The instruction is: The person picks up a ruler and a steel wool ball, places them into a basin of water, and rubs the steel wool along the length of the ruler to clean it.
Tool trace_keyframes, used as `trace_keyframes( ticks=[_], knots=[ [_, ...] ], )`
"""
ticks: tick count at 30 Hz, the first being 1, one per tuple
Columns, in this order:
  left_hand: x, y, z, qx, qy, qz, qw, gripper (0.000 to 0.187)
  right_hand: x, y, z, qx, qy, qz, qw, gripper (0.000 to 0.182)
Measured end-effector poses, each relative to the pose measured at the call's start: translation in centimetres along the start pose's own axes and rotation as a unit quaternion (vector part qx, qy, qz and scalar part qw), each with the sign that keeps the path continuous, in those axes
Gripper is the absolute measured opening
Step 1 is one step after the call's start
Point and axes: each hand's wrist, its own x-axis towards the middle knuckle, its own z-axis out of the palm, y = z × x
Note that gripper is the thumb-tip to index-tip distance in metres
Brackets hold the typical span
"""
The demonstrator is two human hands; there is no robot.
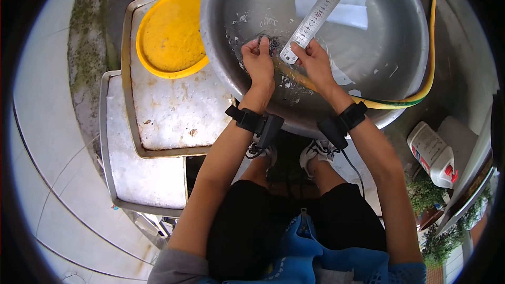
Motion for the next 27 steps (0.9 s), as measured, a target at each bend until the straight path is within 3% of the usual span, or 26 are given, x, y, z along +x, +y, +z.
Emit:
trace_keyframes(
  ticks=[1, 4, 9, 11, 12, 13, 14, 16, 18, 19, 20, 22, 23, 25, 27],
  knots=[
    [0.7, 0.7, -0.3, 0.008, 0.018, 0.044, 0.999, 0.026, -0.4, 0.3, 0.1, 0.019, -0.012, -0.005, 1.000, 0.022],
    [0.6, 2.3, -0.4, 0.048, -0.007, 0.042, 0.998, 0.025, -0.8, 0.0, -0.1, 0.057, -0.033, -0.008, 0.998, 0.024],
    [-2.3, 4.2, 0.9, -0.020, -0.051, 0.058, 0.997, 0.025, -1.7, -0.9, -0.7, 0.073, -0.051, 0.008, 0.996, 0.027],
    [-3.5, 4.8, 1.2, -0.039, -0.139, 0.153, 0.978, 0.025, -1.9, -0.8, -0.9, 0.167, -0.070, 0.093, 0.979, 0.030],
    [-4.0, 4.8, 1.0, -0.038, -0.140, 0.154, 0.977, 0.025, -1.9, -0.9, -1.0, 0.169, -0.070, 0.092, 0.979, 0.030],
    [-4.5, 4.8, 0.8, 0.140, -0.159, 0.220, 0.952, 0.020, -1.9, -1.0, -1.1, 0.247, -0.078, 0.128, 0.957, 0.031],
    [-5.0, 4.8, 0.6, 0.312, -0.172, 0.277, 0.893, 0.018, -1.9, -1.0, -1.2, 0.323, -0.085, 0.164, 0.928, 0.031],
    [-5.1, 4.0, 0.5, 0.341, -0.183, 0.323, 0.864, 0.015, -2.0, -1.8, -1.7, 0.330, -0.112, 0.165, 0.923, 0.033],
    [-5.3, 3.4, 0.4, 0.259, -0.172, 0.325, 0.893, 0.017, -2.3, -2.2, -1.6, 0.337, -0.137, 0.166, 0.917, 0.035],
    [-5.5, 3.5, 0.1, 0.240, -0.147, 0.270, 0.921, 0.023, -2.5, -2.3, -0.9, 0.297, -0.117, 0.140, 0.937, 0.036],
    [-5.1, 2.7, -0.1, 0.240, -0.147, 0.271, 0.921, 0.023, -2.7, -2.4, -0.4, 0.256, -0.097, 0.113, 0.955, 0.038],
    [-4.6, 2.7, 0.0, 0.170, -0.064, 0.140, 0.973, 0.031, -2.6, -2.1, -0.4, 0.239, -0.107, 0.103, 0.960, 0.039],
    [-4.8, 2.7, -0.5, 0.146, -0.120, -0.001, 0.982, 0.035, -2.2, -1.3, -0.4, 0.238, -0.098, 0.101, 0.961, 0.038],
    [-4.5, 1.7, -1.5, 0.113, -0.164, -0.046, 0.979, 0.033, -1.8, -1.0, -0.7, 0.235, -0.090, 0.097, 0.963, 0.037],
    [-4.5, 1.4, -1.9, 0.085, -0.205, -0.091, 0.971, 0.027, -2.0, -1.2, -1.2, -0.076, -0.034, -0.036, 0.996, 0.037]
  ],
)
